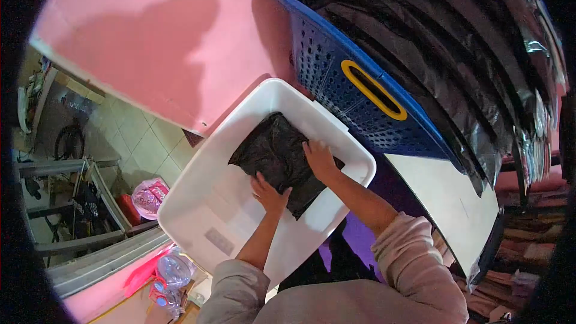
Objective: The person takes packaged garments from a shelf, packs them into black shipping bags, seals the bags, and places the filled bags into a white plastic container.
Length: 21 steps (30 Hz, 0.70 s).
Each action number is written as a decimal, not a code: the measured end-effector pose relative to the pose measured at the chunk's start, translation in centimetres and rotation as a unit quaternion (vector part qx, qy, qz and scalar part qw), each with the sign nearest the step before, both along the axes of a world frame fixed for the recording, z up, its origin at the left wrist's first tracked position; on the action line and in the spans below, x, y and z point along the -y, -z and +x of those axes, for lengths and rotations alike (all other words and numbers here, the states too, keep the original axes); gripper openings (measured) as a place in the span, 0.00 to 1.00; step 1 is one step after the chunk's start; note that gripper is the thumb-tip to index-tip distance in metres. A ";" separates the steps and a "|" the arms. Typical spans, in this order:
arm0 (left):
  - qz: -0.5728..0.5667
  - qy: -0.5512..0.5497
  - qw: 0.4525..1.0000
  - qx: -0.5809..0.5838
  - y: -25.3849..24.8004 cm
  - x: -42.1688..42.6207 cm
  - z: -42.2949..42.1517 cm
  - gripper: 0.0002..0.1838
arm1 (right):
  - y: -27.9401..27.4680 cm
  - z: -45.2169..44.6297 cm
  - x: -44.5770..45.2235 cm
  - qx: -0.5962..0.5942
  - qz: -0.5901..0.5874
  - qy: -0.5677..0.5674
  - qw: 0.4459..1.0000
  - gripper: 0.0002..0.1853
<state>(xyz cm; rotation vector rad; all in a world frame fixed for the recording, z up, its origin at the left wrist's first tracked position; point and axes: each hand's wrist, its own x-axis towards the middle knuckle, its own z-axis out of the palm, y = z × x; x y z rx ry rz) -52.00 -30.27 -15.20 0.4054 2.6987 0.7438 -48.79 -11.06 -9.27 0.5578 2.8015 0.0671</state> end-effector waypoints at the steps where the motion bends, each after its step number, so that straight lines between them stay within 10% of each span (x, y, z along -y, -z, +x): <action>1: -0.002 0.004 1.000 0.001 0.0 0.0 -0.5 0.60 | -0.5 0.1 0.3 0.015 0.019 -0.094 0.995 0.30; 3: -0.091 0.217 0.971 -0.033 0.3 0.1 -2.1 0.65 | 0.8 -0.5 0.4 0.107 -0.063 -0.017 0.992 0.30; 8: -0.233 0.281 0.911 0.193 2.5 1.0 -4.4 0.61 | 7.8 -0.1 -2.1 0.211 -0.224 0.200 0.930 0.50; 13: -0.012 0.241 0.956 0.168 5.5 3.1 -5.3 0.47 | 7.5 0.8 -2.0 0.182 -0.126 0.117 0.968 0.38; 19: 0.037 0.304 0.951 0.039 4.7 3.5 -3.1 0.38 | -5.0 1.8 -1.0 0.134 -0.196 0.055 0.970 0.09; 21: 0.019 0.342 0.937 0.075 2.9 3.0 -1.9 0.35 | -7.5 4.0 -0.3 0.081 -0.220 0.025 0.972 0.14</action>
